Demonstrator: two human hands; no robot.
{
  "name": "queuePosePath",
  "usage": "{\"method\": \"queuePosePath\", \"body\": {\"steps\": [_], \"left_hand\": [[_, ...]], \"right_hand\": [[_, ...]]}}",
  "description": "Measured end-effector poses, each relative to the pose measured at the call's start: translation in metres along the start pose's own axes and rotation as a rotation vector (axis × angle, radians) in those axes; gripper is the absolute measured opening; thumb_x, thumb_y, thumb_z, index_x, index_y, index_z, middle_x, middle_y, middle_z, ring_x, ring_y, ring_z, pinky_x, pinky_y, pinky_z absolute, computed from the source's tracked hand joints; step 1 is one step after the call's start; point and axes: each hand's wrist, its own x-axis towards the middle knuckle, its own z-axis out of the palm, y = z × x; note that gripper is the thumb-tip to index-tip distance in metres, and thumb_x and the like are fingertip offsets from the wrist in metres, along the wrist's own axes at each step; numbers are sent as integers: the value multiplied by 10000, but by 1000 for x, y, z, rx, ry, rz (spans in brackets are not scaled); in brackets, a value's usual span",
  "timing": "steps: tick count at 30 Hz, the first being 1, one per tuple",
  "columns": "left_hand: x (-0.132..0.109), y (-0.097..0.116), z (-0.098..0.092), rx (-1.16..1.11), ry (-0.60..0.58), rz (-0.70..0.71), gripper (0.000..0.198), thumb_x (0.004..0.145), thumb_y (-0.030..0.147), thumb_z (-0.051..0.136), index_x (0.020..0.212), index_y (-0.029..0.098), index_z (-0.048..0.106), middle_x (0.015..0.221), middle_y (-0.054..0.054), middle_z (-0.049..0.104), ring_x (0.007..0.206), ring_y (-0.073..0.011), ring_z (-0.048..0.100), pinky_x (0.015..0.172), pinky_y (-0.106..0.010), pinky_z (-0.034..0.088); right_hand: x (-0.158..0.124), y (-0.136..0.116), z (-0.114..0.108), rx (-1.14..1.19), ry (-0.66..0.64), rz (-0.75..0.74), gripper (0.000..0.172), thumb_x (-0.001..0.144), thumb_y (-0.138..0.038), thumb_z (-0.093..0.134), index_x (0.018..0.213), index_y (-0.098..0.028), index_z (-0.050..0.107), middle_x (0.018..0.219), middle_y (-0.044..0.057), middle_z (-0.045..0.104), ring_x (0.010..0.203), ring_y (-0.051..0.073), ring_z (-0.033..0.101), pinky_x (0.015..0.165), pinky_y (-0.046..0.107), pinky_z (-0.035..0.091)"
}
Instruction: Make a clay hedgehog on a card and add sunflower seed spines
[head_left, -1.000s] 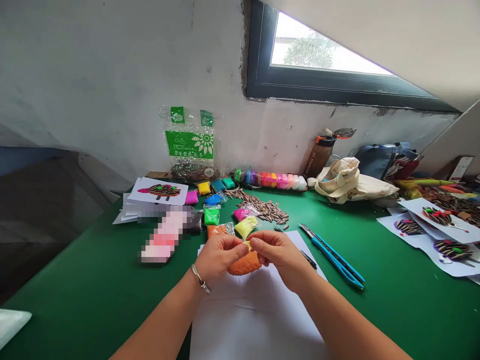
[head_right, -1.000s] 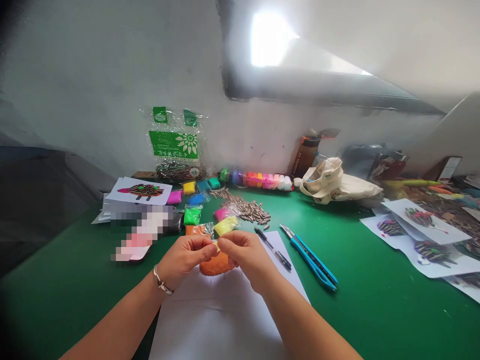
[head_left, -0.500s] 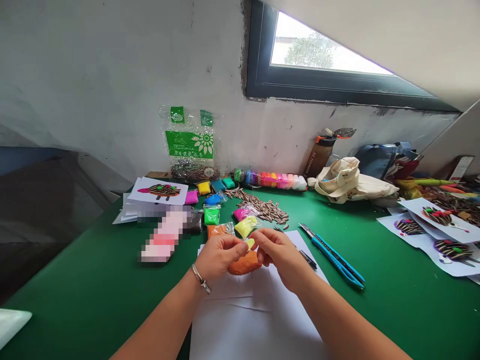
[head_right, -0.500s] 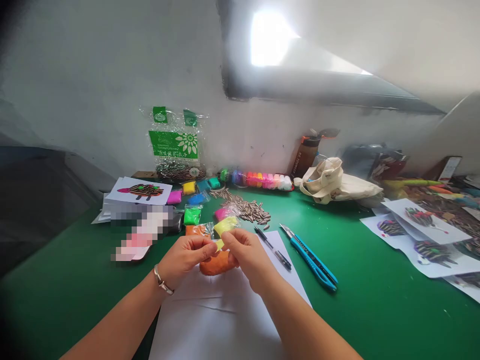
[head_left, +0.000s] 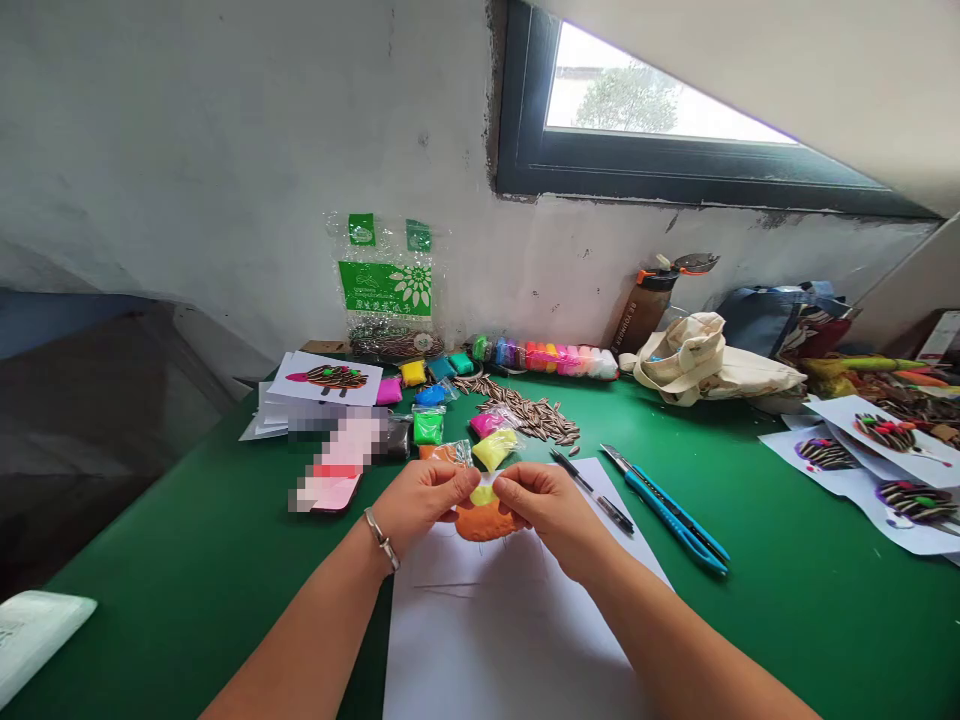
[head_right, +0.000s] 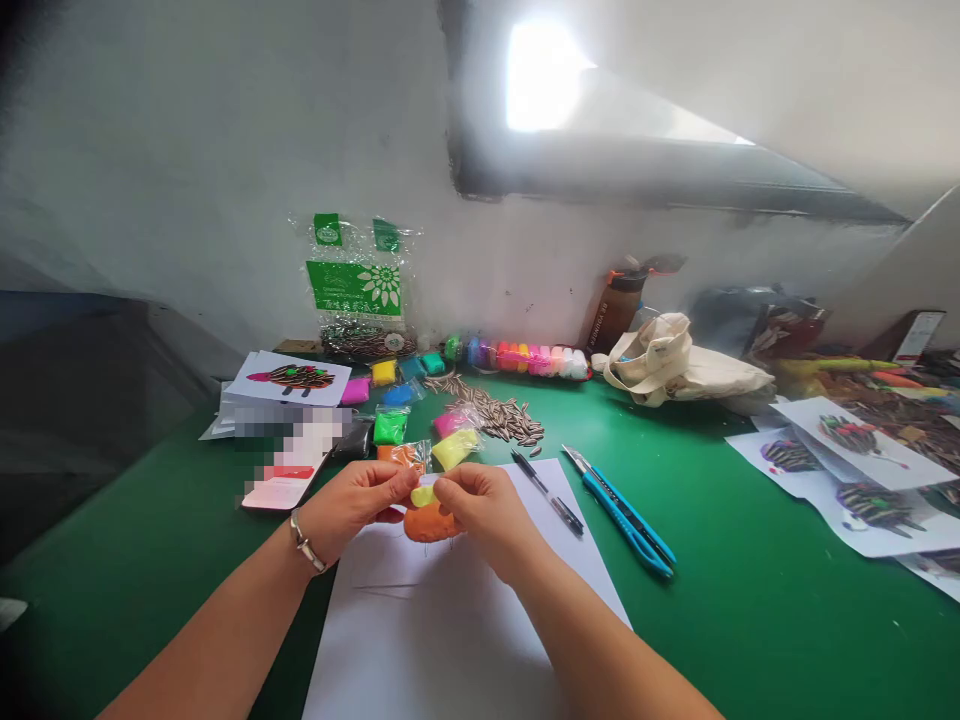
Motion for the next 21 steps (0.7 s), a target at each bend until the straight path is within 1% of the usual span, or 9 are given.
{"method": "queuePosePath", "body": {"steps": [4, 5, 7, 9, 10, 14, 18, 21], "left_hand": [[-8, 0, -2, 91, -18, -33, 379, 661, 510, 685, 724, 137, 665, 676, -13, 596, 663, -147, 518, 622, -265, 412], [-10, -2, -4, 109, -19, -41, 367, 669, 499, 675, 728, 136, 667, 666, -15, 601, 652, -146, 514, 614, -264, 402], [-16, -9, -8, 146, -16, -73, 363, 683, 501, 654, 723, 140, 662, 656, -16, 609, 641, -146, 506, 598, -259, 382], [-21, -17, -14, 170, 49, -92, 374, 683, 516, 633, 728, 146, 657, 643, -8, 599, 615, -143, 487, 579, -258, 364], [-22, -20, -16, 203, 96, -89, 379, 683, 523, 619, 714, 147, 655, 636, -3, 586, 608, -144, 477, 574, -259, 354], [-22, -30, -16, 401, 199, -74, 362, 705, 504, 564, 680, 157, 661, 663, -8, 597, 654, -168, 497, 596, -267, 342], [-20, -33, -8, 653, 210, -75, 343, 789, 446, 471, 602, 195, 608, 606, 11, 572, 627, -165, 498, 556, -265, 292], [-20, -33, -5, 761, 221, -54, 344, 827, 406, 440, 580, 206, 573, 595, 17, 563, 618, -157, 501, 545, -261, 275]], "right_hand": [[-2, 0, 6, -63, -18, -25, 236, 756, -362, 605, 681, -140, 633, 578, -29, 518, 540, 88, 432, 523, 224, 342], [-2, 1, 7, -104, -11, -45, 231, 762, -362, 601, 716, -142, 650, 602, -23, 537, 562, 97, 454, 533, 227, 351], [-3, 5, 9, -220, 21, -93, 248, 782, -368, 590, 869, -157, 686, 715, 2, 611, 635, 122, 513, 570, 239, 382], [-3, 9, 9, -358, 71, -153, 295, 805, -368, 573, 1014, -189, 679, 860, 22, 658, 699, 142, 550, 611, 256, 409], [-4, 11, 9, -429, 89, -190, 293, 817, -357, 562, 1036, -200, 676, 900, 27, 664, 711, 146, 556, 627, 264, 415], [-4, 15, 6, -638, 118, -330, 214, 838, -265, 536, 973, -205, 692, 877, 28, 653, 718, 146, 564, 670, 274, 419], [-1, 17, 5, -750, 108, -376, 195, 837, -186, 536, 959, -217, 685, 877, 30, 644, 804, 163, 577, 709, 271, 420], [0, 19, 7, -841, 59, -396, 193, 844, -130, 515, 843, -219, 686, 851, 27, 632, 820, 162, 560, 707, 263, 405]]}}
